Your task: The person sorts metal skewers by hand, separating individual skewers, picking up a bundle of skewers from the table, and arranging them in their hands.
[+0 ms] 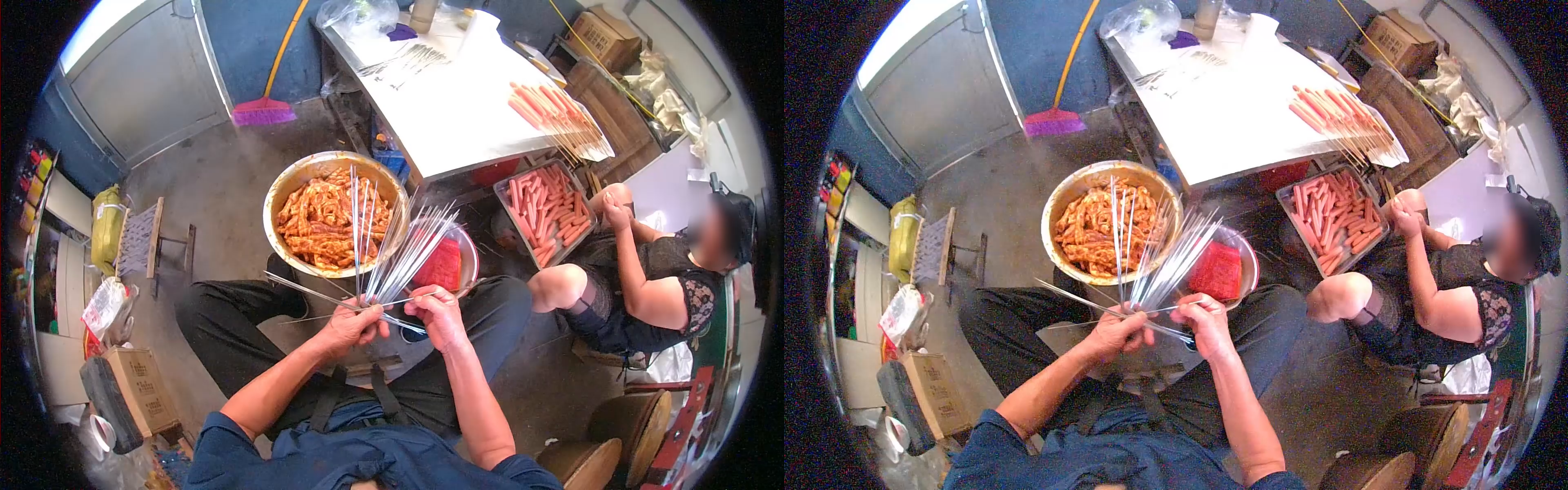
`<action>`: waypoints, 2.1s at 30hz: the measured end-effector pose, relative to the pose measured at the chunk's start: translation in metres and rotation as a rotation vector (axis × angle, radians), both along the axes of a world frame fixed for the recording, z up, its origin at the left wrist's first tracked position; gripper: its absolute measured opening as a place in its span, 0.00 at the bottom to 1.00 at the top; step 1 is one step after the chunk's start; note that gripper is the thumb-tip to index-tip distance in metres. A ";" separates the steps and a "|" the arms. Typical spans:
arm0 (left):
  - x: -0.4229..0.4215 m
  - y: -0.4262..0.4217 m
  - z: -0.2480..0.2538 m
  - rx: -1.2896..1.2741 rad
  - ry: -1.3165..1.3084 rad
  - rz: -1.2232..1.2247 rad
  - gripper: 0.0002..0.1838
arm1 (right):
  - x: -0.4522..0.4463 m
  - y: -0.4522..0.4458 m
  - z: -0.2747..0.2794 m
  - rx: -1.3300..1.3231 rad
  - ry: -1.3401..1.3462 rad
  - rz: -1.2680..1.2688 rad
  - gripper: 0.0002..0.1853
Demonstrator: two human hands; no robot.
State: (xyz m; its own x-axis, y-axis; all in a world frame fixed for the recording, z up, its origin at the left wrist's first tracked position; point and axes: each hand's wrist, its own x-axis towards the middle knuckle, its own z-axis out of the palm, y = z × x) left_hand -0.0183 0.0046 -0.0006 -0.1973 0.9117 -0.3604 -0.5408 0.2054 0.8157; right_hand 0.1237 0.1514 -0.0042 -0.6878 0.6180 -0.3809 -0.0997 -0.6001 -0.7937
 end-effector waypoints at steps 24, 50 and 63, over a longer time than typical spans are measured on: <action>0.010 0.001 -0.001 -0.027 0.252 -0.044 0.12 | -0.043 0.018 0.067 0.818 -0.059 -0.295 0.02; 0.018 -0.001 -0.007 -0.022 0.388 0.019 0.10 | -0.061 0.042 0.058 0.482 -0.156 -0.200 0.06; 0.010 0.004 -0.002 -0.075 -0.061 0.073 0.11 | -0.029 0.102 0.100 0.371 0.171 -0.774 0.04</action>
